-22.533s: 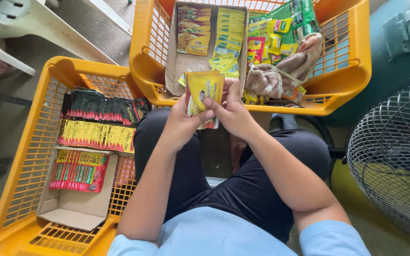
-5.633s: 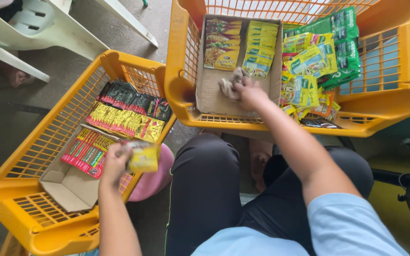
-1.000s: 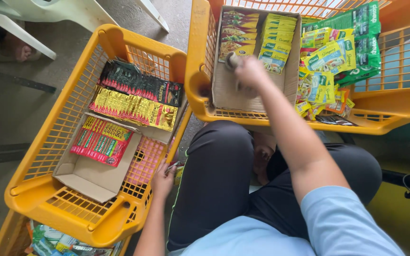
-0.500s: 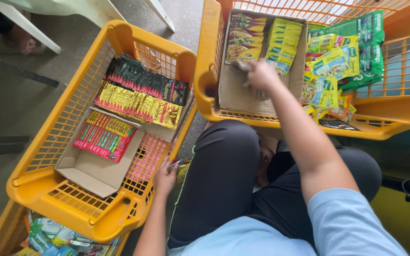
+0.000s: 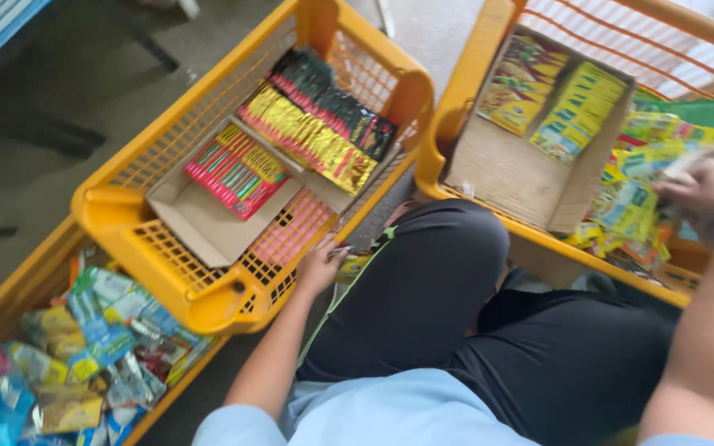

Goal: Sorting various food sachets from baskets into a cardboard box and organizing them.

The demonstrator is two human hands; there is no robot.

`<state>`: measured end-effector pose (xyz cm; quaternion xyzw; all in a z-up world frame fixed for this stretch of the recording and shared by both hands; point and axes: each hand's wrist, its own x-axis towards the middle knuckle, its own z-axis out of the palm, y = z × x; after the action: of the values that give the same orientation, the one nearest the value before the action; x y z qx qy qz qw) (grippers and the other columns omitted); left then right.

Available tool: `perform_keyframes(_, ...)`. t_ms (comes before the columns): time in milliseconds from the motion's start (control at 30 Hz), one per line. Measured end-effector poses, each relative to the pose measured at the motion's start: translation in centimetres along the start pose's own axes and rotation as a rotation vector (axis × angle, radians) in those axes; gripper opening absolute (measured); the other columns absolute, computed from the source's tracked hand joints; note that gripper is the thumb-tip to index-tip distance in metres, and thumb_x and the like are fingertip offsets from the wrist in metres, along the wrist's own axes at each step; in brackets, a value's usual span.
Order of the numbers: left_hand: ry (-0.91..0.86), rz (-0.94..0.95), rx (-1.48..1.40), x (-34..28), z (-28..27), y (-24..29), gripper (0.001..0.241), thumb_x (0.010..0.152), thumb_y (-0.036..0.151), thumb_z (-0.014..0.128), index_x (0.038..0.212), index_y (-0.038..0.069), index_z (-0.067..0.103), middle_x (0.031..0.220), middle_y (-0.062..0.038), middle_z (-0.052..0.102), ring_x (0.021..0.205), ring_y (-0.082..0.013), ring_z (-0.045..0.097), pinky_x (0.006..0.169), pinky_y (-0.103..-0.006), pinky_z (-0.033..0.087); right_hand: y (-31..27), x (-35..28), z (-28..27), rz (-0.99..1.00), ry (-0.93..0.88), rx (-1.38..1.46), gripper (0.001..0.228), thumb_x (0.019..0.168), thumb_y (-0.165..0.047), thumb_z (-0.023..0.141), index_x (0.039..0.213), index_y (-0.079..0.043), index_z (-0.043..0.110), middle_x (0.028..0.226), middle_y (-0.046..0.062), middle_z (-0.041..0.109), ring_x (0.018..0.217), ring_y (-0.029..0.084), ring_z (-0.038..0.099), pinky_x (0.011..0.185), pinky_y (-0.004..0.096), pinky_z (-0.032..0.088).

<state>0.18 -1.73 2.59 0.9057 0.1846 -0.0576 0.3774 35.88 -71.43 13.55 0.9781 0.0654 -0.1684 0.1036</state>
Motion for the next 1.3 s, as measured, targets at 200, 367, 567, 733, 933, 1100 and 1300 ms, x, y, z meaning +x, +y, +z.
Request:
perform_keyframes(200, 0.021, 0.061, 0.022, 0.3, -0.3, 0.2, 0.036, 0.091, 0.043, 0.069, 0.117, 0.018, 0.072, 0.146, 0.003, 0.06, 0.115, -0.0265, 0.067, 0.091, -0.0409, 0.054, -16.6, -7.1, -10.1, 0.024, 0.482, 0.065, 0.071, 0.085, -0.056, 0.079, 0.139, -0.011, 0.071, 0.143, 0.028, 0.058, 0.13, 0.045, 0.049, 0.102, 0.053, 0.04)
perform_keyframes(367, 0.067, 0.11, 0.01, 0.3, 0.6, -0.6, 0.036, 0.091, 0.041, 0.07, 0.116, 0.015, 0.073, 0.144, -0.001, 0.061, 0.118, -0.0289, 0.065, 0.093, -0.0419, 0.053, -41.9, -15.2, -26.3, -0.596, 0.527, 0.649, 0.044, 0.1, -0.031, 0.078, 0.137, -0.011, 0.067, 0.139, 0.02, 0.06, 0.137, 0.037, 0.054, 0.115, 0.046, 0.043)
perform_keyframes(567, 0.076, 0.041, -0.079, -0.3, -0.2, 0.3, 0.04, 0.092, 0.04, 0.07, 0.123, 0.013, 0.071, 0.134, -0.006, 0.067, 0.115, -0.031, 0.066, 0.096, -0.0428, 0.052, -56.9, 4.7, -21.3, -0.52, 0.309, 0.668, 0.09, 0.088, -0.043, 0.082, 0.159, -0.016, 0.033, 0.156, 0.027, 0.035, 0.143, 0.047, 0.035, 0.116, 0.051, 0.033)
perform_keyframes(733, 0.187, 0.098, -0.134, 0.3, -0.4, -0.6, 0.037, 0.093, 0.033, 0.071, 0.121, 0.01, 0.071, 0.127, -0.01, 0.068, 0.115, -0.0325, 0.064, 0.096, -0.0437, 0.051, -60.3, 11.5, -19.2, 0.118, 0.147, 0.408, 0.136, 0.066, -0.055, 0.093, 0.16, -0.017, 0.003, 0.165, 0.019, 0.019, 0.151, 0.042, 0.016, 0.117, 0.065, 0.018)
perform_keyframes(933, 0.372, 0.017, -0.284, -2.0, -3.8, -1.1, 0.023, 0.086, 0.017, 0.079, 0.102, 0.002, 0.07, 0.125, -0.012, 0.054, 0.115, -0.0316, 0.052, 0.1, -0.0413, 0.045, -60.0, 13.4, -16.6, 0.142, 0.009, 0.447, 0.095, 0.068, -0.055, 0.09, 0.146, -0.021, 0.049, 0.155, 0.013, 0.043, 0.147, 0.036, 0.034, 0.117, 0.063, 0.03)
perform_keyframes(1100, 0.862, -0.179, -0.419, -7.3, -18.2, -7.1, 0.021, 0.107, 0.018, 0.054, 0.125, 0.006, 0.054, 0.123, -0.006, 0.053, 0.112, -0.0169, 0.056, 0.099, -0.0331, 0.051, -59.5, 16.1, -13.9, 0.232, 0.124, 0.483, 0.078, 0.068, -0.057, 0.085, 0.131, -0.016, 0.063, 0.137, 0.012, 0.058, 0.136, 0.036, 0.044, 0.114, 0.058, 0.031)
perform_keyframes(1300, 0.869, -0.518, -1.206, -8.9, -18.4, -14.8, 0.027, 0.102, 0.026, 0.059, 0.12, 0.007, 0.063, 0.114, -0.002, 0.069, 0.103, -0.0137, 0.066, 0.09, -0.0302, 0.053, -59.4, 15.4, -14.5, 0.256, 0.196, 0.438, 0.082, 0.068, -0.06, 0.084, 0.131, -0.015, 0.06, 0.135, 0.016, 0.057, 0.13, 0.041, 0.047, 0.105, 0.062, 0.035)
